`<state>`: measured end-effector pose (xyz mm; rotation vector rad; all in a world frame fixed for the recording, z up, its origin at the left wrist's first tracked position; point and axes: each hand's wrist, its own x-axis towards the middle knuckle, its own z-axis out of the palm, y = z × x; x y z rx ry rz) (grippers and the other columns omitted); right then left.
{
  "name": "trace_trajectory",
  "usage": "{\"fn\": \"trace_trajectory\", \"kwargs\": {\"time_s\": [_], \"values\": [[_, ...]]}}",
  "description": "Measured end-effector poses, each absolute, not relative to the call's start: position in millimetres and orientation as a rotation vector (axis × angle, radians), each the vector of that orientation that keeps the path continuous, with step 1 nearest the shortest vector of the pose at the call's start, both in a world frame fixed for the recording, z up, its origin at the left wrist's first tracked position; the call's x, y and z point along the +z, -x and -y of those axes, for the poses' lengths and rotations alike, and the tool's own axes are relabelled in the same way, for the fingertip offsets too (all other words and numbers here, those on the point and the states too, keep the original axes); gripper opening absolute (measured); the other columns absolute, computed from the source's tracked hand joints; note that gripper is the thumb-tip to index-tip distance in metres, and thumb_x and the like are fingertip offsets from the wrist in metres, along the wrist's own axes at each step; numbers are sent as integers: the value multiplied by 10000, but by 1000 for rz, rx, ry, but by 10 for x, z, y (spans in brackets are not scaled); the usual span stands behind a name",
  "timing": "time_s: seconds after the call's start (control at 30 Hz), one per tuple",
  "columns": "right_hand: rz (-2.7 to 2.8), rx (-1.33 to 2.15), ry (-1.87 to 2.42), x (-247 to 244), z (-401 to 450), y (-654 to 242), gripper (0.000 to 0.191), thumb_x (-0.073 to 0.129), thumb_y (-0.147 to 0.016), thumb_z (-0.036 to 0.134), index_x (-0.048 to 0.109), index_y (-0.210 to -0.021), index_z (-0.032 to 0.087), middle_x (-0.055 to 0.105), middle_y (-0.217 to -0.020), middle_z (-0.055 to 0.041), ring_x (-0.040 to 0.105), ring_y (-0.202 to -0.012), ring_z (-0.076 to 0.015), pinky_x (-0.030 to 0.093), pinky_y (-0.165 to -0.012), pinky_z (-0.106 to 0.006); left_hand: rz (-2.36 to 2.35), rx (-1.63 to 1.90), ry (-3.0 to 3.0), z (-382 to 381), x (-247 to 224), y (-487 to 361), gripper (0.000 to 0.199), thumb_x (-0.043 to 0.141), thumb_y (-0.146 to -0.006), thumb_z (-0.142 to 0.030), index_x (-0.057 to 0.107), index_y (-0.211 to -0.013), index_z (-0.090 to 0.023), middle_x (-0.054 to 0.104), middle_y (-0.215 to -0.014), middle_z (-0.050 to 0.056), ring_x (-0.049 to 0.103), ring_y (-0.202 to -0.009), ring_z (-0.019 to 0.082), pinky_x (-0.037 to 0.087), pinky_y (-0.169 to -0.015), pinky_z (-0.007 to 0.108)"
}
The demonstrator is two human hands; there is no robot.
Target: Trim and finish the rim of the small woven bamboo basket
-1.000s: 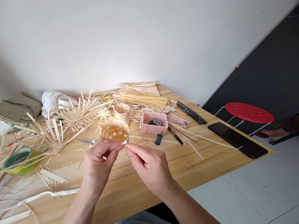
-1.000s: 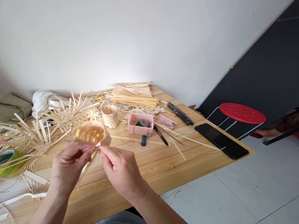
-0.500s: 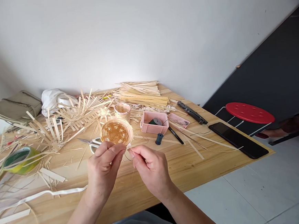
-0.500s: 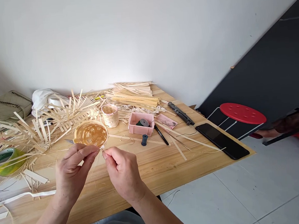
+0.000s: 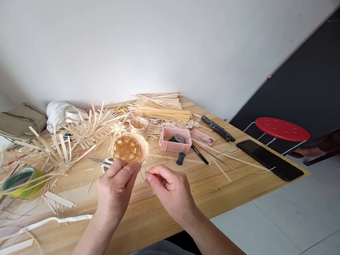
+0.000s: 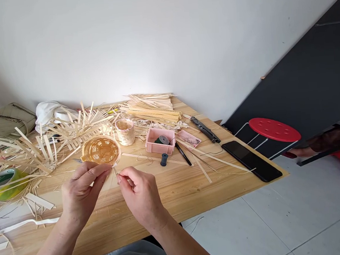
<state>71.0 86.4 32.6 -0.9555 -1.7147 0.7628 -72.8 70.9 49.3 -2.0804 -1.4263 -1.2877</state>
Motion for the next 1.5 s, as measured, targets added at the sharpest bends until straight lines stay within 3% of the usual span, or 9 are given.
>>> {"fn": "trace_trajectory", "kwargs": {"time_s": [0.23,0.4,0.6,0.77,1.07,1.2,1.5], "values": [[1739,788,982,377,-894,-754,168,487,-823,149,579,-685,178,602,-563,27,527,-470,-97,406,-476,-197,1381,-1267,2175,-703,457,694,100,554,-842,-159,650,-822,-174,619,-670,-13,600,-559,70,440,-509,133],[1820,452,911,675,-973,-956,88,594,-794,137,663,-838,170,663,-826,-28,602,-739,-140,459,-671,-237,1317,-1184,2224,-719,472,796,93,549,-841,-131,635,-831,-164,607,-685,-15,585,-554,63,428,-509,137],[2193,565,1071,1009,-1183,-921,201,616,-757,85,635,-569,156,503,-461,61,420,-456,-66,288,-460,-212,1170,-901,2270,-724,414,894,135,514,-856,-101,608,-912,-180,613,-731,-3,569,-581,82,399,-508,174],[2311,694,1180,993,-1216,-798,412,570,-733,63,383,-377,149,305,-326,81,329,-342,-43,177,-388,-218,1086,-746,2283,-696,421,910,174,448,-886,-96,585,-968,-166,606,-739,8,553,-591,92,389,-497,194],[2321,860,1187,927,-1149,-767,337,463,-704,29,379,-406,164,385,-324,70,479,-327,-68,276,-342,-167,1069,-714,2335,-676,438,926,217,400,-890,-79,591,-959,-157,589,-715,2,525,-568,91,390,-487,194],[2255,929,1123,913,-1127,-770,301,432,-774,69,464,-489,161,447,-398,66,509,-332,-65,307,-336,-155,1048,-729,2344,-666,441,934,212,401,-889,-78,596,-931,-148,596,-720,11,528,-581,101,386,-488,198],[2291,952,1110,947,-1084,-768,292,424,-735,25,420,-481,169,416,-415,71,514,-358,-68,285,-346,-161,1071,-698,2330,-660,431,957,253,365,-903,-99,609,-927,-161,599,-712,13,527,-563,92,386,-494,195]]}}
